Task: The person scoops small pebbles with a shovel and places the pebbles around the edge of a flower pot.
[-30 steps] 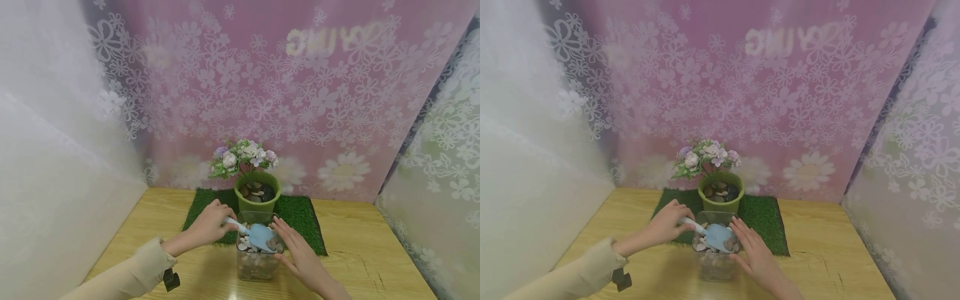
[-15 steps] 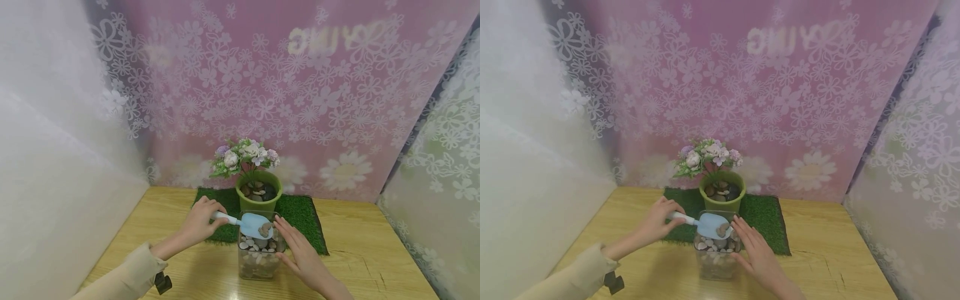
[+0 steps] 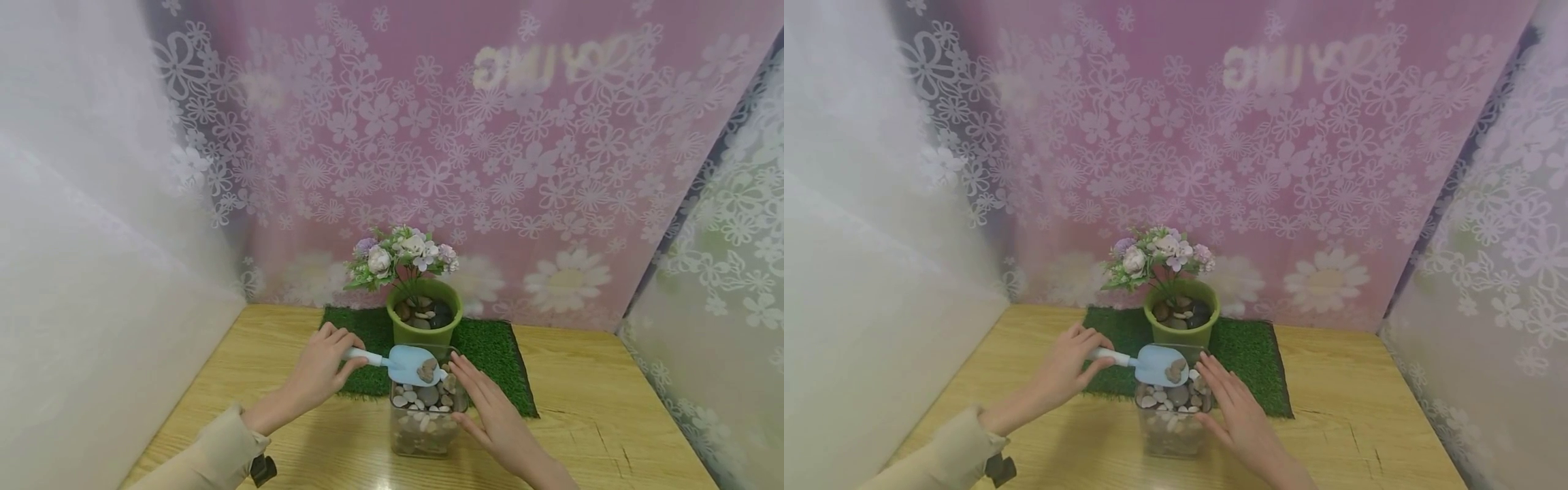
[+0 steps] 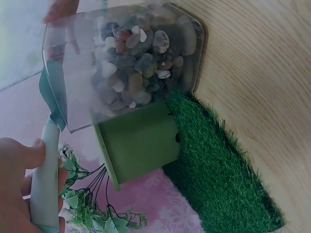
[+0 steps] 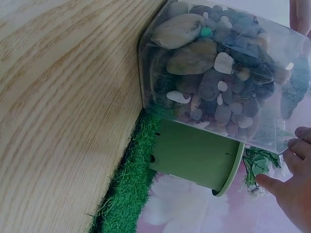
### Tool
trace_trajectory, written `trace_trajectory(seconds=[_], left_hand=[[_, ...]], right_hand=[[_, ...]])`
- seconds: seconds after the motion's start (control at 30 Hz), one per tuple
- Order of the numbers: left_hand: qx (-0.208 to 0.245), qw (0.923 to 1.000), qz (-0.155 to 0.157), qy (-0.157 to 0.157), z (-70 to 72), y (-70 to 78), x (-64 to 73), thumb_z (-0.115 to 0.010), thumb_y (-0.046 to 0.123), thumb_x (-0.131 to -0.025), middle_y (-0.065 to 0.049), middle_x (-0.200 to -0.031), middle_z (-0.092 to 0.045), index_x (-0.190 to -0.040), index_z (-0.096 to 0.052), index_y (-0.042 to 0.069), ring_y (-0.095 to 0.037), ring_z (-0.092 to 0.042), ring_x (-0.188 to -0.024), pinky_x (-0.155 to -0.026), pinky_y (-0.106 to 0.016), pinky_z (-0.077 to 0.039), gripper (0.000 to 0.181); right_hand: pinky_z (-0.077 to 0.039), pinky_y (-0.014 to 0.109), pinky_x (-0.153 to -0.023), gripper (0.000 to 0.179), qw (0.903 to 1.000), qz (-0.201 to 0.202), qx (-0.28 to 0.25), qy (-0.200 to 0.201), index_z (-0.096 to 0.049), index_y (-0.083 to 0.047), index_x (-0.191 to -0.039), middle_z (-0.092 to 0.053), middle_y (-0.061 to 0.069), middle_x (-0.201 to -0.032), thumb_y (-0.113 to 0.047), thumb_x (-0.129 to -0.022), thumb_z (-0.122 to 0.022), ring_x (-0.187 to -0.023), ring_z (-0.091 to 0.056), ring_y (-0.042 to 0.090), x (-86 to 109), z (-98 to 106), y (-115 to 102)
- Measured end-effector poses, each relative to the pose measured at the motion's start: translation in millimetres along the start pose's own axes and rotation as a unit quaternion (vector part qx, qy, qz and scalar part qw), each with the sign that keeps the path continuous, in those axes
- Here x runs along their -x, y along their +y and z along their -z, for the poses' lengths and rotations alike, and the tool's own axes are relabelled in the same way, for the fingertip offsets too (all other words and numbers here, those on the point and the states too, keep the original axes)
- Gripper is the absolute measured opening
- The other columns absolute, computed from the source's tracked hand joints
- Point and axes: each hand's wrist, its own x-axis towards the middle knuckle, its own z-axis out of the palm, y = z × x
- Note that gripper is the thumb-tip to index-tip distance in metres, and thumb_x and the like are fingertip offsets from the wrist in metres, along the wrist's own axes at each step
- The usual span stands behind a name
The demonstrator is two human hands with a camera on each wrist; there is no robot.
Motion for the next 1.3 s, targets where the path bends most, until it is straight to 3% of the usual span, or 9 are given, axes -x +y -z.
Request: trace_trajectory(seconds=[0.23, 0.47, 0.67, 1.0, 1.13, 1.3], left_hand=[[-0.012, 0.9996, -0.024, -0.011, -1.4, -2.3, -1.3, -0.074, 0.031, -0.092, 0.005, -0.096, -0.067, -0.103, -0.071, 0.017, -0.016, -0.048, -0.084, -0.074, -0.033, -0.04, 0.018], [-0.015, 0.9962, -0.073, -0.044, 1.1, -4.5, -0.5, -0.073, 0.025, -0.093, 0.002, -0.096, -0.062, -0.106, -0.068, 0.011, -0.014, -0.043, -0.082, -0.074, -0.031, -0.041, 0.019], [-0.06, 0.9921, -0.087, -0.067, 1.5, -10.1, 0.4, -0.071, 0.028, -0.095, 0.0, -0.096, -0.061, -0.106, -0.066, 0.009, -0.016, -0.045, -0.084, -0.073, -0.031, -0.04, 0.021], [-0.126, 0.9805, -0.142, -0.049, -0.1, -19.6, 2.3, -0.068, 0.033, -0.096, 0.002, -0.095, -0.058, -0.106, -0.064, 0.013, -0.016, -0.044, -0.082, -0.07, -0.028, -0.031, 0.023], [-0.122, 0.9813, -0.137, -0.059, 1.0, -20.0, 2.6, -0.063, 0.034, -0.1, 0.003, -0.094, -0.058, -0.106, -0.063, 0.013, -0.015, -0.043, -0.082, -0.07, -0.028, -0.03, 0.022], [-0.091, 0.9884, -0.1, -0.069, 3.6, -20.6, 0.5, -0.064, 0.031, -0.1, 0.003, -0.097, -0.06, -0.107, -0.062, 0.013, -0.015, -0.044, -0.084, -0.072, -0.029, -0.034, 0.019]], right_hand=[[-0.001, 0.014, -0.118, 0.082, 1.0, 0.0, 0.009, 0.0, -0.025, -0.015, -0.162, -0.025, 0.008, -0.167, -0.023, -0.095, -0.072, -0.153, -0.024, 0.021, 0.4, -0.8, 0.9], [-0.001, 0.014, -0.118, 0.083, 1.0, 0.0, 0.006, 0.0, -0.026, -0.014, -0.162, -0.025, 0.007, -0.167, -0.022, -0.094, -0.073, -0.153, -0.024, 0.021, 0.7, -0.8, 0.5], [-0.001, 0.013, -0.118, 0.082, 1.0, -0.002, 0.005, 0.0, -0.026, -0.014, -0.161, -0.025, 0.008, -0.167, -0.022, -0.094, -0.073, -0.153, -0.024, 0.02, 1.1, -0.3, 0.1], [-0.001, 0.013, -0.118, 0.082, 1.0, -0.001, 0.009, 0.004, -0.026, -0.015, -0.162, -0.026, 0.007, -0.166, -0.022, -0.095, -0.072, -0.153, -0.024, 0.02, 1.1, -0.3, 1.5], [-0.001, 0.013, -0.117, 0.082, 1.0, -0.003, 0.007, 0.002, -0.025, -0.016, -0.162, -0.025, 0.007, -0.167, -0.022, -0.095, -0.072, -0.153, -0.023, 0.019, 0.6, -0.2, 1.1], [-0.001, 0.013, -0.118, 0.08, 1.0, 0.001, 0.005, 0.004, -0.028, -0.013, -0.161, -0.026, 0.008, -0.166, -0.021, -0.094, -0.072, -0.153, -0.024, 0.02, 0.5, -0.8, 0.7]])
